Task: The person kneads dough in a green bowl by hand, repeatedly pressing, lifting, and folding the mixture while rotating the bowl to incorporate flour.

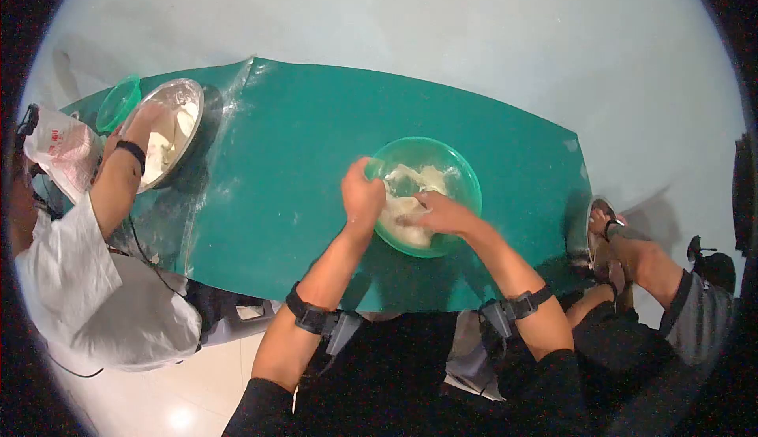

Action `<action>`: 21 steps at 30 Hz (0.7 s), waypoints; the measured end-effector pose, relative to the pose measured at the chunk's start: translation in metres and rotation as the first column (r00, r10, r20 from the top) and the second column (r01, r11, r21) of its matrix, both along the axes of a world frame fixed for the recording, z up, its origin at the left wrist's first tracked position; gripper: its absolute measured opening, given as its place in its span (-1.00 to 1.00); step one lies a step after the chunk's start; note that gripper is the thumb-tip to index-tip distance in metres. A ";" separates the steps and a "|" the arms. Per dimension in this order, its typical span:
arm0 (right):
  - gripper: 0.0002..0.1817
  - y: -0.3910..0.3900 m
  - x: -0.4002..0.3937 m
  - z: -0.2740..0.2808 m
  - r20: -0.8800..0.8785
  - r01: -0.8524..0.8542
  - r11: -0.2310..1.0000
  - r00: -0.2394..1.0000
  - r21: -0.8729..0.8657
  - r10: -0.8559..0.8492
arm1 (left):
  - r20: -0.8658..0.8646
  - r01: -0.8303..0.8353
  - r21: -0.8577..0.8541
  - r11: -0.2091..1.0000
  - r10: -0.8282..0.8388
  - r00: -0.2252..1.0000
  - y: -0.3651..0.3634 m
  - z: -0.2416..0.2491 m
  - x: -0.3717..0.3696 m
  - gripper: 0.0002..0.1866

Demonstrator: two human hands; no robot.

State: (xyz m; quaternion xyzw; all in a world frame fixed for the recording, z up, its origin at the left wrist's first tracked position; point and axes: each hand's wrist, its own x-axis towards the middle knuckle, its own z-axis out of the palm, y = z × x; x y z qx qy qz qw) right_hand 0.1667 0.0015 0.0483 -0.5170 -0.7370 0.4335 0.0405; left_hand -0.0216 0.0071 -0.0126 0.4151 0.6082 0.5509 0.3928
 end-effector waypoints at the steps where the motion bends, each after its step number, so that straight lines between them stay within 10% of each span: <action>1: -0.32 0.005 0.003 0.000 0.061 -0.049 0.994 0.997 0.097 0.044 | -0.033 0.034 -0.006 0.999 -0.034 0.999 0.002 -0.002 -0.003 -0.62; 6: -0.45 0.034 0.009 0.019 0.139 0.074 0.905 0.980 0.420 -0.145 | 0.098 0.212 -0.098 0.972 -0.202 0.974 0.001 0.007 -0.018 -0.61; 9: -0.48 0.028 -0.013 0.010 0.197 -0.093 0.653 0.977 0.752 -0.087 | 0.033 0.209 -0.038 0.977 -0.208 0.978 0.009 -0.003 -0.015 -0.68; 12: -0.41 0.018 -0.034 0.011 0.124 0.031 0.818 0.984 0.575 -0.125 | 0.017 0.142 -0.095 0.985 -0.142 0.990 0.005 0.015 -0.010 -0.73; 21: -0.52 0.002 -0.017 0.009 0.201 -0.428 0.768 0.903 0.476 0.379 | 0.074 0.127 -0.080 0.989 -0.121 0.990 0.004 0.023 -0.008 -0.74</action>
